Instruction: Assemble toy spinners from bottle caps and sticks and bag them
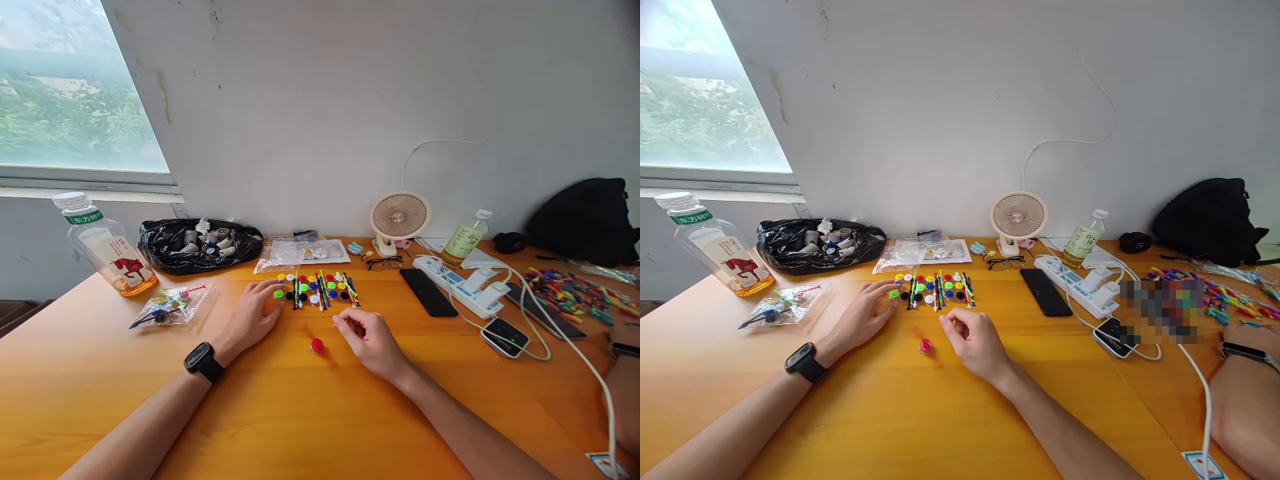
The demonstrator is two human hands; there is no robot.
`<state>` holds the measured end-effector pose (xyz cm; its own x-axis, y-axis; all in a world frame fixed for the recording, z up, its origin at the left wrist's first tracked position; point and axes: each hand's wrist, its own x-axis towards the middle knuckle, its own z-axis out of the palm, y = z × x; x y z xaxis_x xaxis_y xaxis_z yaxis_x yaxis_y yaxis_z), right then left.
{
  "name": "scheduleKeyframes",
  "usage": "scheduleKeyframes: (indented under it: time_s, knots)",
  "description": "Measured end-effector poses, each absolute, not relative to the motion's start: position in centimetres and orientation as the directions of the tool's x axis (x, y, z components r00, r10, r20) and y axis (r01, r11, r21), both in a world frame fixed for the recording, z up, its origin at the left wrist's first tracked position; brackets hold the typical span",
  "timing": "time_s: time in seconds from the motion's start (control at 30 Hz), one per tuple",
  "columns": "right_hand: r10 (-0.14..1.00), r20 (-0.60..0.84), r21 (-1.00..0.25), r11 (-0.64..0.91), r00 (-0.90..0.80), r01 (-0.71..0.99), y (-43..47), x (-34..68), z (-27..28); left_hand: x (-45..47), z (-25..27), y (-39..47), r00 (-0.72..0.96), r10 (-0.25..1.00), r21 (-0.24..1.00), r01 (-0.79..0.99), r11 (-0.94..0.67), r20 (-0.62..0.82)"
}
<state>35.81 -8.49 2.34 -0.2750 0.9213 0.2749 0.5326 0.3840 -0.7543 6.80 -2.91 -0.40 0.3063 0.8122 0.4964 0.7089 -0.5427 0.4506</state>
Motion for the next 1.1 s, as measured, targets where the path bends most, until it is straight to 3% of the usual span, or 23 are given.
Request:
scheduleKeyframes:
  time_s: [0.17,0.43,0.7,1.1]
  knots:
    - [0.912,0.268,-0.727,0.403,-0.311,0.556,-8.7,35.7,2.6,7.0,-0.6,-3.1,0.35,0.788,0.357,0.747,-0.562,0.507]
    - [0.906,0.268,-0.704,0.416,-0.326,0.576,-8.8,35.7,2.8,7.4,-0.2,-3.6,0.354,0.76,0.304,0.762,-0.572,0.545]
    - [0.902,0.278,-0.689,0.426,-0.329,0.586,-8.6,35.7,2.9,7.6,0.6,-3.9,0.326,0.776,0.419,0.696,-0.583,0.539]
    - [0.898,0.265,-0.655,0.436,-0.352,0.618,-8.8,35.8,2.8,8.0,0.6,-4.1,0.439,0.743,0.313,0.71,-0.631,0.505]
